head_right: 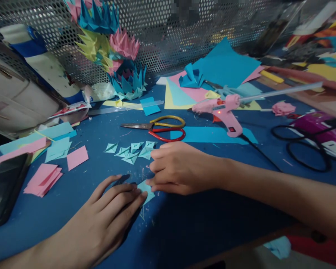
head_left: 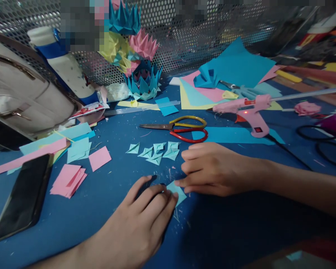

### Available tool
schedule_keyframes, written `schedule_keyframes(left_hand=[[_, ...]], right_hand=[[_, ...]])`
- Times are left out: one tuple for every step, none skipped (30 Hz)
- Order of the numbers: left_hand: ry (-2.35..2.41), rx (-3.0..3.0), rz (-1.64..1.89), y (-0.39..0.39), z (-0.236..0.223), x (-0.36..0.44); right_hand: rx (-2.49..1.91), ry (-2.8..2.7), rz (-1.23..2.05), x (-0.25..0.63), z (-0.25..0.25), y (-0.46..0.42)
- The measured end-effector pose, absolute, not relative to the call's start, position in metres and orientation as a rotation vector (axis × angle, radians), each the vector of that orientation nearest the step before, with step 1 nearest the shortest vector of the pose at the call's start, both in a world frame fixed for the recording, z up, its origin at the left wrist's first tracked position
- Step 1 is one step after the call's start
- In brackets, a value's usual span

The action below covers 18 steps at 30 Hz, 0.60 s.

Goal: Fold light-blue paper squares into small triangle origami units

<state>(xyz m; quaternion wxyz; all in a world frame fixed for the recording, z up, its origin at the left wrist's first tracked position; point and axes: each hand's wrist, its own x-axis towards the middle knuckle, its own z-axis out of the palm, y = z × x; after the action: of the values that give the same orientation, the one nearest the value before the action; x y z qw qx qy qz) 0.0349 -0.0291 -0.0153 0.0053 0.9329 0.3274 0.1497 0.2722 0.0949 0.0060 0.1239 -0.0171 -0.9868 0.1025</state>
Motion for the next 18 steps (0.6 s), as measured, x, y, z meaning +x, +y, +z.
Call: schedule_keyframes(left_hand=[[1.026, 2.922, 0.469, -0.029, -0.015, 0.035], [1.023, 2.925, 0.462, -0.029, -0.015, 0.035], [1.024, 2.927, 0.460, -0.029, -0.015, 0.035], [1.026, 2.931, 0.460, -0.029, -0.015, 0.035], [1.030, 2.933, 0.461, -0.029, -0.015, 0.035], [1.034, 2.936, 0.464, -0.029, -0.015, 0.035], [1.039, 2.939, 0.470, -0.029, -0.015, 0.035], [1.042, 2.941, 0.472, -0.029, -0.015, 0.036], [1.044, 2.942, 0.473, -0.029, -0.014, 0.036], [1.043, 2.945, 0.473, -0.029, -0.014, 0.036], [1.040, 2.946, 0.474, -0.029, -0.014, 0.036], [1.033, 2.949, 0.475, -0.029, -0.013, 0.036], [1.024, 2.951, 0.476, -0.030, -0.013, 0.036], [1.015, 2.951, 0.481, -0.030, -0.013, 0.036], [1.008, 2.950, 0.484, -0.030, -0.012, 0.036], [1.003, 2.946, 0.485, -0.030, -0.012, 0.035], [1.001, 2.940, 0.485, -0.030, -0.011, 0.035], [1.000, 2.932, 0.480, -0.030, -0.011, 0.035]], right_hand=[[-0.065, -2.876, 0.257, 0.272, 0.005, 0.093], [-0.076, -2.872, 0.213, 0.272, 0.004, 0.092], [-0.085, -2.866, 0.168, 0.272, 0.003, 0.090], [-0.085, -2.862, 0.133, 0.272, 0.003, 0.090], [-0.075, -2.867, 0.114, 0.272, 0.003, 0.089], [-0.051, -2.887, 0.118, 0.273, 0.004, 0.089], [-0.017, -2.911, 0.138, 0.273, 0.005, 0.089], [0.024, -2.939, 0.167, 0.274, 0.007, 0.089], [0.061, -2.971, 0.193, 0.274, 0.010, 0.089], [0.094, -2.995, 0.209, 0.275, 0.012, 0.089], [0.113, -3.013, 0.210, 0.275, 0.014, 0.088], [0.123, -3.022, 0.201, 0.276, 0.017, 0.087], [0.125, -3.027, 0.187, 0.277, 0.019, 0.086], [0.121, -3.035, 0.178, 0.277, 0.020, 0.084], [0.120, -3.038, 0.177, 0.278, 0.021, 0.083], [0.125, -3.039, 0.188, 0.278, 0.022, 0.082], [0.129, -3.038, 0.207, 0.278, 0.022, 0.082], [0.132, -3.029, 0.230, 0.278, 0.022, 0.082]])
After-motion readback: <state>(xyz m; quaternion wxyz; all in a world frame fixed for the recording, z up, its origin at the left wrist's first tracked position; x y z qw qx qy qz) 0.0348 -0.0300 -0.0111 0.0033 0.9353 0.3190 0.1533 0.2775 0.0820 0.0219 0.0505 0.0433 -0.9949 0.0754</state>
